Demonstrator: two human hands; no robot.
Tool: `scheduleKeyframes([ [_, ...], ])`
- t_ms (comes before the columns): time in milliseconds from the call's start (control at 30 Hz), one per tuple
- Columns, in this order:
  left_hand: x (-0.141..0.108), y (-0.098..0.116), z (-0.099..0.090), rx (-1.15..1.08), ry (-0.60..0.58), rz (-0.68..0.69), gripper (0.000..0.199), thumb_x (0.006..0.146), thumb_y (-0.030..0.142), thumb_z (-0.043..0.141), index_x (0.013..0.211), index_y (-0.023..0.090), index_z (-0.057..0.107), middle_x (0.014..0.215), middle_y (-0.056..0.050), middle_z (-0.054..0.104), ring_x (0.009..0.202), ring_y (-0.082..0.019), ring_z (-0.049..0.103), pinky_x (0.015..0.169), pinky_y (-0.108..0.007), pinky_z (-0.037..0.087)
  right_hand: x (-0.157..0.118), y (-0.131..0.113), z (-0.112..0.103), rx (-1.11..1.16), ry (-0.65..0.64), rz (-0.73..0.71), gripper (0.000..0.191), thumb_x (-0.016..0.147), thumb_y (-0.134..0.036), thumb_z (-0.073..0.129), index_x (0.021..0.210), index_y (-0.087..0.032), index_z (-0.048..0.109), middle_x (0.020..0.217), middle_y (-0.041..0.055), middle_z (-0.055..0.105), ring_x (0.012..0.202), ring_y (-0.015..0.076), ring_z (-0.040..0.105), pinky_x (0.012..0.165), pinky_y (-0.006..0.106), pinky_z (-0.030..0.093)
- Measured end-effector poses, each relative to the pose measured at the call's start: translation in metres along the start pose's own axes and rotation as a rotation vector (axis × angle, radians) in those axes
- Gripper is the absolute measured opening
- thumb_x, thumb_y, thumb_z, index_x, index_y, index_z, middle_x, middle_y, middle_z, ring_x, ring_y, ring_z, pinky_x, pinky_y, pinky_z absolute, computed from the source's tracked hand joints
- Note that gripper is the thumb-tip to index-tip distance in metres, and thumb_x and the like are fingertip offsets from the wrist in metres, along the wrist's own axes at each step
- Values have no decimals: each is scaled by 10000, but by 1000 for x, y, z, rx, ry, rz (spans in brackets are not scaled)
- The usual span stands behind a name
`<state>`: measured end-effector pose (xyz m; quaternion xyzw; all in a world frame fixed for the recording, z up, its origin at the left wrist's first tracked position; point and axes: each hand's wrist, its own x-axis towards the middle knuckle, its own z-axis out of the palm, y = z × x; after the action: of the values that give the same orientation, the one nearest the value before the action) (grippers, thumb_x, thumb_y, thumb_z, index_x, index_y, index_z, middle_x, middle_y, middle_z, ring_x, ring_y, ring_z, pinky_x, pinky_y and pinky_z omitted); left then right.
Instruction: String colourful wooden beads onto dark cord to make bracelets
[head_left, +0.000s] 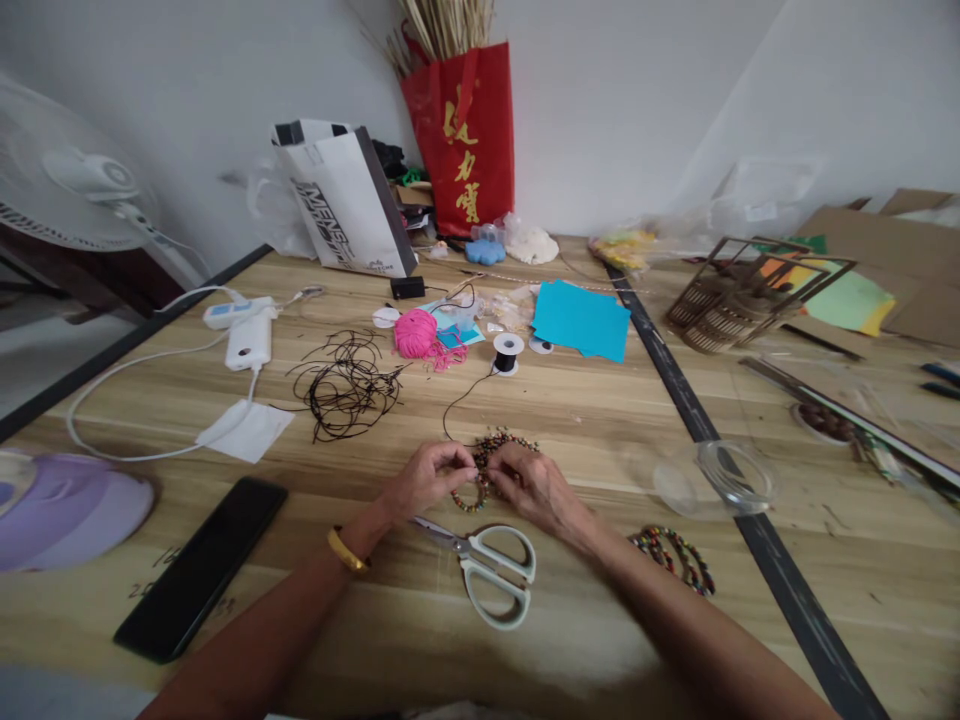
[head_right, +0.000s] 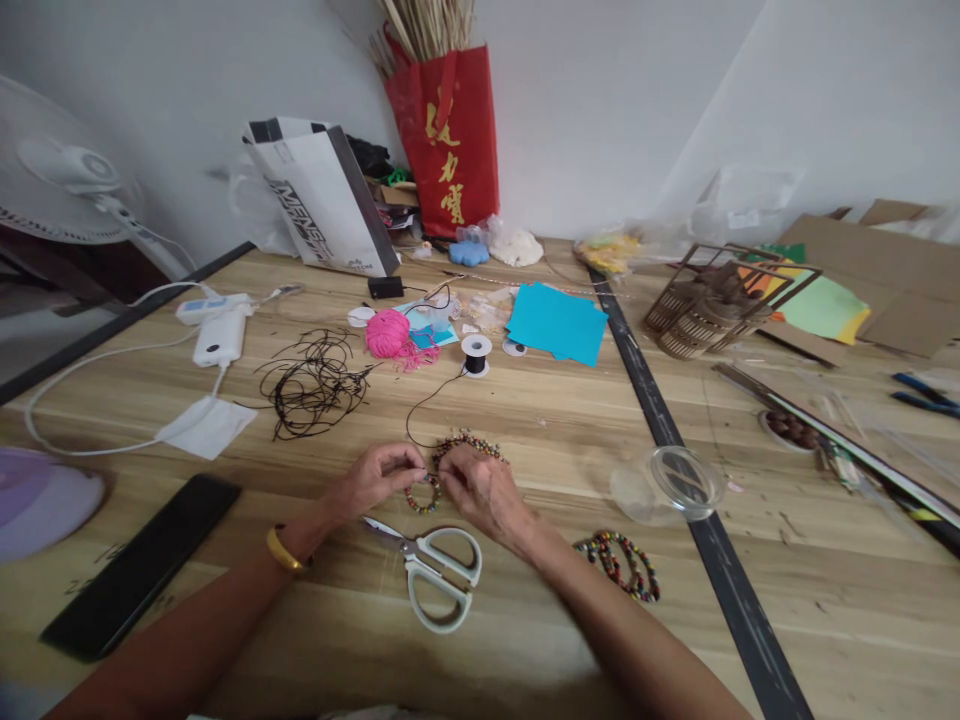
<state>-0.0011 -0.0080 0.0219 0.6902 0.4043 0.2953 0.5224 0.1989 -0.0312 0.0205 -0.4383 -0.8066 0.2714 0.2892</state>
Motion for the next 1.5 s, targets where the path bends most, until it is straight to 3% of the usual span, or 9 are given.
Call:
scheduleKeyframes([
  [133, -1, 4, 0, -10, -3, 32, 163, 764, 278, 628, 728, 119, 621, 721, -40, 623, 705, -142, 562, 678, -244, 453, 1, 6, 6, 98, -130, 92, 242, 920, -236, 471, 719, -165, 587, 667, -6, 565, 589, 107, 473, 552, 215, 314],
  [300, -2, 4, 1, -72, -12, 14, 196, 736, 306, 677, 737, 112, 649, 737, -54, 655, 708, -150, 591, 697, -263, 471, 4, 9, 11, 500, -211, 193, 445, 923, -486, 426, 643, -153, 523, 556, -48, 403, 496, 75, 341, 473, 206, 242],
  [500, -2, 1, 2, -147, -30, -30, 205, 704, 302, 706, 748, 109, 653, 731, -38, 664, 698, -136, 593, 690, -250, 474, 7, 10, 16, 921, -58, 423, 408, 735, -553, 665, 814, -155, 625, 536, -63, 459, 423, 55, 344, 387, 178, 230],
  [767, -2, -2, 2, -170, -50, -26, 173, 699, 262, 705, 756, 107, 657, 732, -37, 664, 699, -132, 594, 690, -245, 467, 9, 6, 16, 1077, 6, 459, 320, 639, -415, 785, 781, -163, 650, 569, -46, 543, 441, 51, 407, 389, 160, 282],
  [1067, -1, 2, 2, -153, -23, -43, 207, 712, 307, 673, 750, 114, 609, 710, -21, 617, 665, -120, 550, 654, -237, 440, 7, -1, 11, 971, 44, 330, 291, 708, -424, 738, 756, -167, 610, 598, -34, 544, 460, 67, 421, 421, 183, 332],
  [1167, -1, 6, 1, -113, 4, -49, 192, 727, 299, 648, 740, 114, 601, 685, -11, 590, 652, -114, 530, 634, -226, 423, 5, -3, 7, 768, 85, 226, 238, 804, -399, 663, 789, -168, 606, 602, -31, 527, 490, 83, 437, 465, 203, 350],
  [1333, 0, 4, 3, -25, 40, -26, 125, 727, 247, 608, 718, 122, 593, 674, -12, 589, 658, -121, 531, 630, -220, 430, 2, -11, -2, 291, 93, -92, 176, 924, -280, 523, 823, -170, 616, 816, 57, 614, 756, 159, 567, 682, 275, 449],
  [1500, 0, 1, 7, 181, 56, 40, 73, 722, 150, 552, 718, 129, 621, 701, -14, 633, 696, -134, 557, 682, -225, 439, 0, -15, -2, 132, 51, -228, 187, 961, -219, 437, 869, -183, 595, 864, 73, 605, 784, 166, 567, 695, 277, 465],
])
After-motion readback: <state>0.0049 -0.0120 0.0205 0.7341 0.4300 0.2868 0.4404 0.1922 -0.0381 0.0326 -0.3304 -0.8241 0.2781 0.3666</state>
